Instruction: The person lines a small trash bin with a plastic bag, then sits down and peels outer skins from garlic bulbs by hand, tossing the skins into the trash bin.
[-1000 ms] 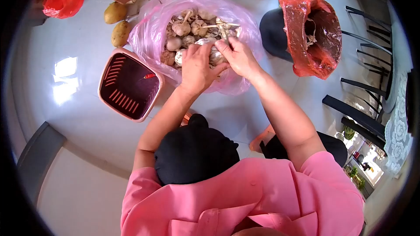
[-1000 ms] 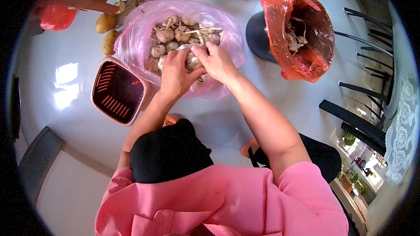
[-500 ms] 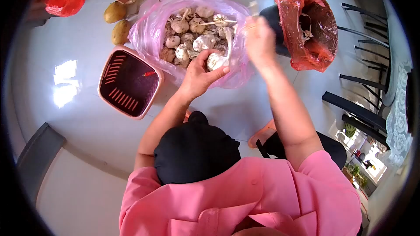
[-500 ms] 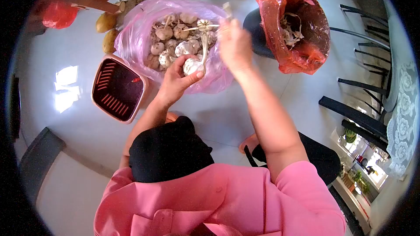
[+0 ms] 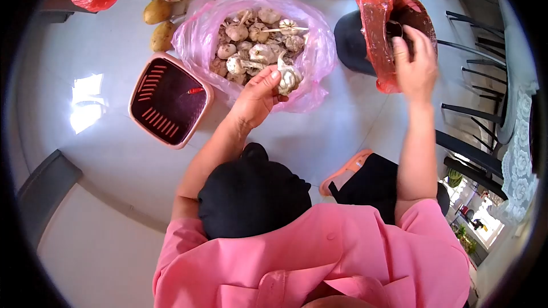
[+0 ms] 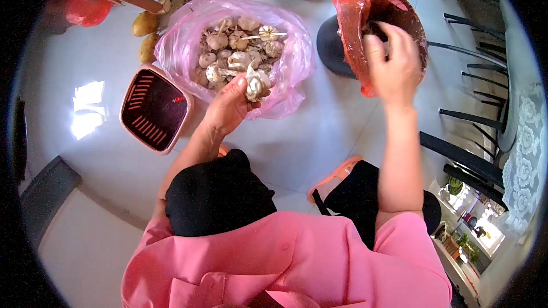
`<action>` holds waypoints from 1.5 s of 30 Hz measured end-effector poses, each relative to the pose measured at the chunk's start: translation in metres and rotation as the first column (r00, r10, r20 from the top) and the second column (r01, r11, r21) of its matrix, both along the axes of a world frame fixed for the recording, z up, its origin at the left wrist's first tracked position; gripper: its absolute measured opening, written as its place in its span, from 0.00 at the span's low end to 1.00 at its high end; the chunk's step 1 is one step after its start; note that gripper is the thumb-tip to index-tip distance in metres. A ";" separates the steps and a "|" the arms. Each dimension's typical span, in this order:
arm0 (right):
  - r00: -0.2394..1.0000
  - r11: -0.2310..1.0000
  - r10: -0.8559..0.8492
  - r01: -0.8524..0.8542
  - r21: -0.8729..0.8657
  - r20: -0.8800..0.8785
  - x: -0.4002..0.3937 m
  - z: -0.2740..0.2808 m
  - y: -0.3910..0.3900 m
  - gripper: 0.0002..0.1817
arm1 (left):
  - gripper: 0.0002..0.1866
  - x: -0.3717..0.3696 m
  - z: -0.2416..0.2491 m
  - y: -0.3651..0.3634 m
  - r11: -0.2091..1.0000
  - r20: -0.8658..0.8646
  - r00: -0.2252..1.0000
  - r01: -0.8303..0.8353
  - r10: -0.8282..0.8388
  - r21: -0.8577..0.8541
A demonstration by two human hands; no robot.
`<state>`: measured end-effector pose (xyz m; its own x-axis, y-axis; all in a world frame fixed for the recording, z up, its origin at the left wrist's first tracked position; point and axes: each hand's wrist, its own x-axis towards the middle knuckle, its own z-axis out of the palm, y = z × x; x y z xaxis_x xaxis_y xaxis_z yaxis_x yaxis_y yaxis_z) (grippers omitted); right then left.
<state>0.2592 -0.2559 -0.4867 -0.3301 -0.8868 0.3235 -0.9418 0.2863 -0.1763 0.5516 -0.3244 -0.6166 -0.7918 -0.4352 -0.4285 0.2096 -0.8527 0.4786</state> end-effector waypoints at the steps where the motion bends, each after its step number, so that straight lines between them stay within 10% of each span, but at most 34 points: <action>1: 0.980 0.990 0.144 -0.144 -0.006 0.140 0.025 -0.005 -0.003 0.29 | 0.28 -0.003 -0.002 -0.001 0.999 -0.018 1.000 0.020 -0.019 0.036; 4: 0.743 0.871 0.481 -0.465 -0.158 0.466 0.105 -0.028 -0.020 0.36 | 0.29 -0.018 0.022 0.002 0.988 -0.059 0.997 -0.030 0.040 0.152; 8: 0.748 0.914 0.353 -0.403 -0.037 0.562 0.136 -0.073 -0.025 0.32 | 0.28 -0.014 0.021 -0.001 0.972 -0.012 1.000 0.023 -0.021 0.234; 12: 0.792 0.926 0.253 -0.365 0.099 0.556 0.133 -0.088 -0.027 0.26 | 0.31 0.010 0.016 -0.019 0.903 0.505 0.858 0.286 -0.093 -0.320; 16: 0.696 0.944 0.126 -0.303 0.130 0.707 0.135 -0.094 -0.037 0.26 | 0.29 -0.006 0.010 0.000 0.907 0.280 0.946 -0.031 0.162 -0.419; 18: 0.621 0.935 0.061 -0.310 0.173 0.781 0.139 -0.096 -0.039 0.29 | 0.26 -0.011 0.005 0.005 0.810 0.144 0.980 -0.027 0.137 -0.585; 26: 0.603 0.890 0.001 -0.364 0.274 0.797 0.129 -0.069 -0.041 0.27 | 0.24 -0.007 0.026 -0.008 0.902 0.329 0.940 0.215 -0.088 -0.374; 32: 0.567 0.980 0.196 -0.129 -0.149 0.800 0.061 0.011 -0.027 0.21 | 0.31 -0.093 0.120 -0.037 0.444 0.282 0.958 0.279 -0.061 -0.852; 39: 0.111 0.874 0.133 0.455 -0.170 0.985 -0.055 -0.009 -0.010 0.21 | 0.43 -0.246 0.124 -0.031 0.398 0.417 0.903 0.422 -0.103 -0.815; 45: -0.002 0.781 -0.049 0.624 0.039 0.999 -0.078 -0.054 0.000 0.23 | 0.41 -0.288 0.101 -0.012 0.331 0.587 0.807 0.537 0.070 -0.776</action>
